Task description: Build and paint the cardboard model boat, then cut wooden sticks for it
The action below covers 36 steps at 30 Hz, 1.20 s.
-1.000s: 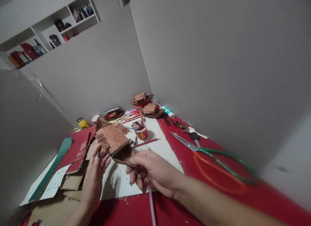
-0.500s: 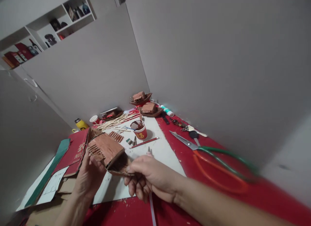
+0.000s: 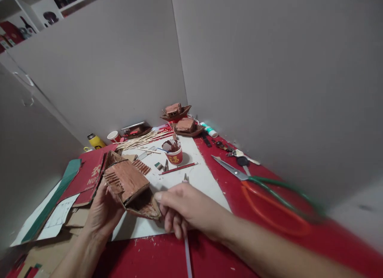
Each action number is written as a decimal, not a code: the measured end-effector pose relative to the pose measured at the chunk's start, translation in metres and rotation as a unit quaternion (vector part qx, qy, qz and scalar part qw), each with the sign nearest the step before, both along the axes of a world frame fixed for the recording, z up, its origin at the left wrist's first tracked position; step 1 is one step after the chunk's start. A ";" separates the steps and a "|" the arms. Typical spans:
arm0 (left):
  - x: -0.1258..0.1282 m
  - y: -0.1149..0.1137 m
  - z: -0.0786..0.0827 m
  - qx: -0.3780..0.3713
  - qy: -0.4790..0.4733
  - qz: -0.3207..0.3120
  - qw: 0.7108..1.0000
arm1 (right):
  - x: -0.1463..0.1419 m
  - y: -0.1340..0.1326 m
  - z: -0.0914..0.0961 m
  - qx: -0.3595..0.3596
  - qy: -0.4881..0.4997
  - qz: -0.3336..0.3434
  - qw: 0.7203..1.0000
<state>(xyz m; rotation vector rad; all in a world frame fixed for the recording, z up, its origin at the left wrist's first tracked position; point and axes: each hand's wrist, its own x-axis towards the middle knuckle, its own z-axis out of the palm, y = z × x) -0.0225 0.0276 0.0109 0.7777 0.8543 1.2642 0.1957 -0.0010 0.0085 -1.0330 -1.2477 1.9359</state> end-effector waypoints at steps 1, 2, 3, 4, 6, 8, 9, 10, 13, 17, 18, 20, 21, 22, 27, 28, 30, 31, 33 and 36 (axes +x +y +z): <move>-0.001 0.000 -0.001 -0.005 0.000 0.009 1.000 | 0.001 0.000 0.001 0.030 -0.031 -0.042 0.998; -0.002 0.000 -0.001 -0.012 0.000 0.019 1.000 | 0.003 -0.001 0.002 0.059 -0.056 -0.088 0.993; -0.003 0.000 -0.002 -0.020 0.000 0.028 0.999 | 0.003 -0.002 0.004 0.088 -0.075 -0.130 0.985; -0.003 0.000 -0.002 -0.026 0.000 0.035 0.999 | 0.004 -0.003 0.005 0.121 -0.088 -0.164 0.975; -0.001 -0.002 -0.003 -0.044 -0.006 0.038 0.998 | 0.004 -0.006 0.005 0.195 -0.110 -0.196 0.955; 0.003 -0.004 -0.004 -0.072 -0.013 0.033 0.997 | 0.002 -0.009 0.004 0.260 -0.138 -0.191 0.936; 0.005 -0.005 -0.005 -0.086 -0.014 0.031 0.996 | 0.001 -0.011 0.004 0.278 -0.149 -0.183 0.931; 0.007 -0.006 -0.005 -0.096 -0.011 0.027 0.995 | 0.000 -0.012 0.003 0.288 -0.158 -0.172 0.929; 0.011 -0.008 -0.008 -0.095 0.010 0.014 0.995 | -0.002 -0.014 0.001 0.301 -0.171 -0.144 0.927; 0.013 -0.009 -0.011 -0.082 0.036 -0.003 0.996 | -0.003 -0.013 0.001 0.332 -0.183 -0.148 0.914; 0.013 -0.010 -0.012 -0.080 0.037 -0.005 0.996 | -0.003 -0.012 0.001 0.341 -0.183 -0.150 0.910; 0.013 -0.010 -0.012 -0.075 0.032 -0.013 0.997 | -0.003 -0.011 0.000 0.357 -0.179 -0.154 0.904; 0.014 -0.010 -0.012 -0.073 0.028 -0.018 0.997 | -0.003 -0.011 -0.001 0.364 -0.177 -0.156 0.901; 0.015 -0.010 -0.011 -0.071 0.024 -0.022 0.997 | -0.002 -0.011 -0.001 0.369 -0.175 -0.156 0.899; 0.015 -0.011 -0.013 -0.093 0.029 -0.015 0.995 | -0.001 -0.012 -0.001 0.386 -0.180 -0.150 0.892; 0.014 -0.010 -0.013 -0.098 0.031 -0.015 0.995 | -0.001 -0.012 0.000 0.390 -0.179 -0.151 0.890; 0.013 -0.010 -0.014 -0.102 0.027 -0.024 0.994 | -0.001 -0.013 0.001 0.404 -0.175 -0.153 0.885; 0.013 -0.009 -0.015 -0.101 0.019 -0.034 0.994 | 0.000 -0.013 0.002 0.414 -0.170 -0.159 0.880; 0.013 -0.009 -0.014 -0.097 -0.003 -0.050 0.994 | 0.001 -0.013 0.001 0.450 -0.150 -0.181 0.861; 0.013 -0.009 -0.013 -0.104 -0.020 -0.056 0.993 | 0.003 -0.014 0.000 0.506 -0.123 -0.198 0.830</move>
